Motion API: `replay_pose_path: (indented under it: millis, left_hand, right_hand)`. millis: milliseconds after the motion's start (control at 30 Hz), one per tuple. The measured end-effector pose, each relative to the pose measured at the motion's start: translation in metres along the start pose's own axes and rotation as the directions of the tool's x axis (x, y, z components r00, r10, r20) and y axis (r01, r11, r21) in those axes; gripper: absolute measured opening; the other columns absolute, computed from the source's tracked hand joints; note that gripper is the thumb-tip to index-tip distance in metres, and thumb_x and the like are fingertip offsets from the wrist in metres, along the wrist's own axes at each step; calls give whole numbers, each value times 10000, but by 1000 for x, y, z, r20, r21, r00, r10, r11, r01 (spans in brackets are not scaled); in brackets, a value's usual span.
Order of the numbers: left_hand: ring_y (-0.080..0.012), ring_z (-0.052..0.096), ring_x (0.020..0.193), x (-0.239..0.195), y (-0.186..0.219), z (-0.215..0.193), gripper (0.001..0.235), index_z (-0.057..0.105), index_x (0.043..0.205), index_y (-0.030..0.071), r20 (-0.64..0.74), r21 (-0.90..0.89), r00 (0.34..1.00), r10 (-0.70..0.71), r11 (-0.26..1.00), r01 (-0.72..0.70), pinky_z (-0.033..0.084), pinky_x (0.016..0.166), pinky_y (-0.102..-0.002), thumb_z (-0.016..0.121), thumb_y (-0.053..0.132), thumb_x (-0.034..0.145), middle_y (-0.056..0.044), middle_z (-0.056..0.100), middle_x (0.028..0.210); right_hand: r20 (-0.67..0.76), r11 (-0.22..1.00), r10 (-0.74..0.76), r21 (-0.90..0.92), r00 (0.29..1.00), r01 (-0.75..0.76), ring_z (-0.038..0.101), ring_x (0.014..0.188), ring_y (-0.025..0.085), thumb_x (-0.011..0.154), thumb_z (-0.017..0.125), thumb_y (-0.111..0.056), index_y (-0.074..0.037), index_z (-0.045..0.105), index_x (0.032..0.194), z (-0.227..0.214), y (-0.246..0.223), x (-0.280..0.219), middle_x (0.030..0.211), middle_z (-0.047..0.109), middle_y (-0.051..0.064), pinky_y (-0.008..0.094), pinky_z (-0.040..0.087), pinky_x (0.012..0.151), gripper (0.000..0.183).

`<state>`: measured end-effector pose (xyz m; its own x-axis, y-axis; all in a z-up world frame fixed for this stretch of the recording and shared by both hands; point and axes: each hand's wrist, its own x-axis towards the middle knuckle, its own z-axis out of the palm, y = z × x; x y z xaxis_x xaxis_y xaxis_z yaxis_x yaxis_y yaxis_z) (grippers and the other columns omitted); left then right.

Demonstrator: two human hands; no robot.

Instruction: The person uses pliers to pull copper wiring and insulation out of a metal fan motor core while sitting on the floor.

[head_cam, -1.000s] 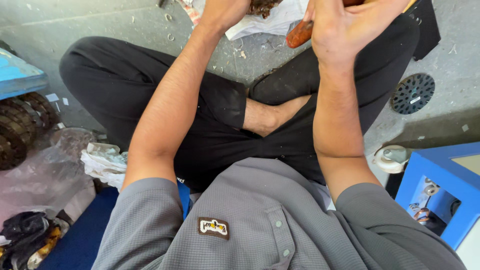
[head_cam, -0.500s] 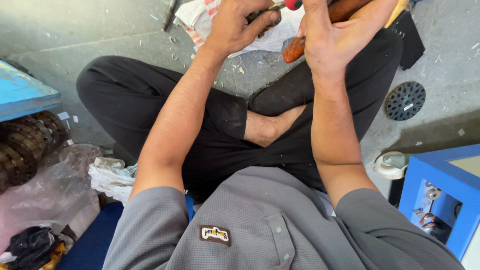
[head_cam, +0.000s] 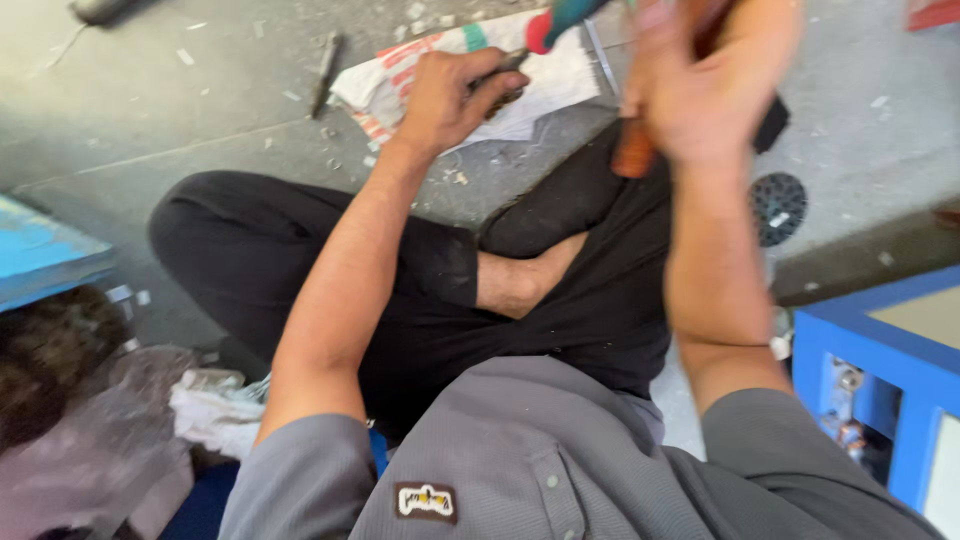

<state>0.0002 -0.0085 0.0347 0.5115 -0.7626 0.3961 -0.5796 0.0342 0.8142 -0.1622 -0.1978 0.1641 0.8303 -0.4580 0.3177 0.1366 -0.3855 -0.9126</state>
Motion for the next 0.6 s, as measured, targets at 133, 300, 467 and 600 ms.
replay_pose_path:
  millis: [133, 300, 467, 600]
  left_hand:
    - [-258, 608, 553, -4, -2, 0, 220, 735, 929, 77, -47, -13, 999, -7, 1000, 6, 443, 532, -375, 778, 273, 1019, -82, 632, 658]
    - [-257, 619, 560, -4, -2, -2, 227, 728, 931, 79, -52, -26, 999, -11, 1000, 10, 451, 534, -377, 770, 279, 1030, -73, 643, 668]
    - [-242, 671, 592, -6, -2, -5, 263, 679, 869, 83, -64, -68, 998, 1, 998, -5, 482, 551, -373, 753, 288, 1016, -53, 660, 668]
    - [-266, 653, 581, -18, -1, 0, 237, 700, 903, 77, -30, -32, 999, -26, 999, 25, 467, 537, -385, 750, 271, 1030, -68, 658, 667]
  right_hand:
    - [163, 959, 147, -266, 975, -100, 618, 559, 214, 1224, 622, -72, 18, 518, 1042, -87, -40, -2, 749, 603, 116, 324, 503, 520, 228]
    - [232, 829, 345, -530, 909, -180, 609, 551, 212, 1225, 602, -100, 18, 516, 1025, -112, -87, -8, 739, 596, 115, 328, 495, 514, 247]
    - [237, 757, 396, -631, 887, -169, 601, 543, 210, 1226, 581, -128, 18, 514, 1009, -106, -107, -4, 728, 589, 113, 332, 487, 508, 270]
    - [252, 709, 469, -679, 847, -190, 595, 536, 208, 1226, 565, -151, 17, 513, 995, -99, -114, -12, 720, 584, 112, 336, 480, 503, 290]
